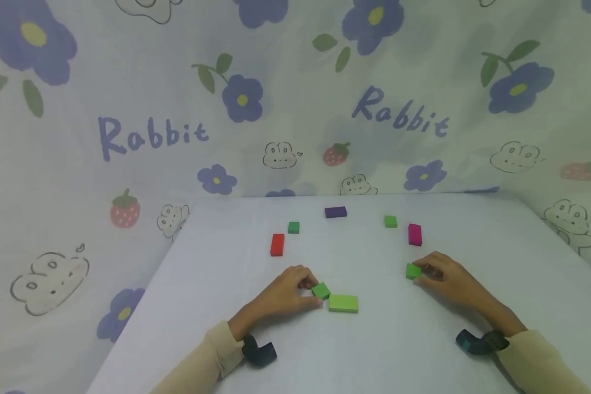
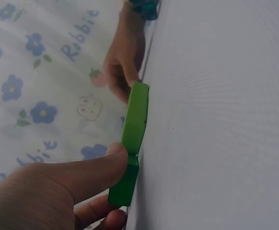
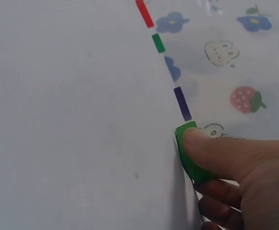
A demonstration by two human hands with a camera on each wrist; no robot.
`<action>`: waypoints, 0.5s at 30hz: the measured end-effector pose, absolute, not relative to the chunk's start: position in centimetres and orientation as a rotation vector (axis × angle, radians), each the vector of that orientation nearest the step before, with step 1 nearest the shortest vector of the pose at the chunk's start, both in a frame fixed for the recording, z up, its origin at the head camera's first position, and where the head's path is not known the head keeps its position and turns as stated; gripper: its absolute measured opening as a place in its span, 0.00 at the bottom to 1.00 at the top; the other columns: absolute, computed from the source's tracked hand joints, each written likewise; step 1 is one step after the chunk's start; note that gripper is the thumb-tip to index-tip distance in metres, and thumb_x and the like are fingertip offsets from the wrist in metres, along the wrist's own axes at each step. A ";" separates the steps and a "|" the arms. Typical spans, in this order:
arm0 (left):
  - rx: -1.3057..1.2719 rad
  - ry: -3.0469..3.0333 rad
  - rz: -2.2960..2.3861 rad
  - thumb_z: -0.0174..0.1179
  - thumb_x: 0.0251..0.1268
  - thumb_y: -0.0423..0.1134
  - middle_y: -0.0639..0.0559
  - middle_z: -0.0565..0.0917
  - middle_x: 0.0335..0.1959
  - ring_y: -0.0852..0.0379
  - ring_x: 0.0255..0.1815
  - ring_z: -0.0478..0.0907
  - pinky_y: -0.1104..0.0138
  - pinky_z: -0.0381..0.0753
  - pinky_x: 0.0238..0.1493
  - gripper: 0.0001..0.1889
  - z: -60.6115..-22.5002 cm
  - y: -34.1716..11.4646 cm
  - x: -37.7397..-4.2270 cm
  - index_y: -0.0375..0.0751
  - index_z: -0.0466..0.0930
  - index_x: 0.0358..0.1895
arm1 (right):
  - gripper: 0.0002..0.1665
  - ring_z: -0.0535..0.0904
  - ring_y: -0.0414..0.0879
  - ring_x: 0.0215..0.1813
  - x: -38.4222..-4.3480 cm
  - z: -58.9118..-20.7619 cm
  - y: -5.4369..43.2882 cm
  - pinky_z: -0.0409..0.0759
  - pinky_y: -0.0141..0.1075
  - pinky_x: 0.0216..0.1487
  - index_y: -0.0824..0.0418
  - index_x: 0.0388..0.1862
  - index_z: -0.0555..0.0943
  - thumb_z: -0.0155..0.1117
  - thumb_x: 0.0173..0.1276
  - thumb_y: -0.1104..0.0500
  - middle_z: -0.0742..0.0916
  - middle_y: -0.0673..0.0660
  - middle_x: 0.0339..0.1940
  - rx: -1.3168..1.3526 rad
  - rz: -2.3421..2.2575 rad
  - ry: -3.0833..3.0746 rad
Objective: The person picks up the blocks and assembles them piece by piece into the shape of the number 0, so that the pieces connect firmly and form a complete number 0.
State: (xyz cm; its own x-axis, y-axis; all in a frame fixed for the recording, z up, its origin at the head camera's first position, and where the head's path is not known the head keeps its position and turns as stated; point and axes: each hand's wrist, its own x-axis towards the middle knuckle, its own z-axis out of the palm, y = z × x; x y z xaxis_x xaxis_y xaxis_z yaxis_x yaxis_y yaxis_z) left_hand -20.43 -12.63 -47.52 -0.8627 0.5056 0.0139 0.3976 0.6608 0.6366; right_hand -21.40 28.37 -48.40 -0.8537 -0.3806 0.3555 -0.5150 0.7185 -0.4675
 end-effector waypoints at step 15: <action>0.700 2.710 1.000 0.70 0.58 0.51 0.65 0.78 0.40 0.63 0.46 0.72 0.66 0.76 0.50 0.14 -47.4 -12.4 -20.3 0.56 0.81 0.45 | 0.19 0.79 0.40 0.42 -20.8 -47.4 24.5 0.82 0.31 0.45 0.57 0.50 0.84 0.76 0.58 0.61 0.83 0.44 0.41 0.870 0.951 -2.618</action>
